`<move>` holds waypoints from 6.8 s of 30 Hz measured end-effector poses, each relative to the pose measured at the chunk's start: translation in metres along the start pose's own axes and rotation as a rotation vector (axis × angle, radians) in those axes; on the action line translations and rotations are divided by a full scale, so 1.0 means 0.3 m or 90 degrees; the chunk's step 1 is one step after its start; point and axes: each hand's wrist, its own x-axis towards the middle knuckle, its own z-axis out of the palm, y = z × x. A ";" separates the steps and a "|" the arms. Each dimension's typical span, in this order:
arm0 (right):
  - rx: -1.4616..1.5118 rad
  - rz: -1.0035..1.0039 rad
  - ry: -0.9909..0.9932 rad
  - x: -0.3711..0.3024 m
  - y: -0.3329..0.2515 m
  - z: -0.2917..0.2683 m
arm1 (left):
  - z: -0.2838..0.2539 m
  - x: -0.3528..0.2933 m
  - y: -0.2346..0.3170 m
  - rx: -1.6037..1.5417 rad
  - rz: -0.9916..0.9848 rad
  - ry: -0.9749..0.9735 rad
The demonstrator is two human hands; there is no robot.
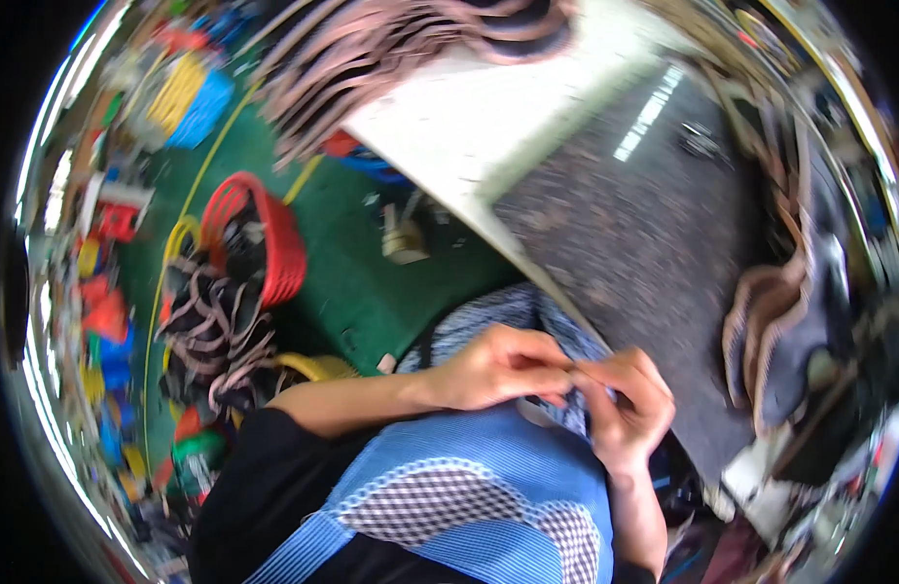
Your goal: Attaching decorative metal components and buckles to leather shoe upper pieces at a factory workbench.
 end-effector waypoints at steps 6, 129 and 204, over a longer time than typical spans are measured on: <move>0.349 0.142 0.071 0.004 0.004 -0.014 | -0.022 0.025 0.088 -0.111 -0.084 0.013; 0.041 0.145 0.235 -0.113 -0.097 -0.351 | 0.411 0.501 0.332 0.699 -0.113 -0.390; -0.160 -0.132 0.150 -0.157 0.061 -0.322 | 0.281 0.396 0.218 0.741 0.166 -0.473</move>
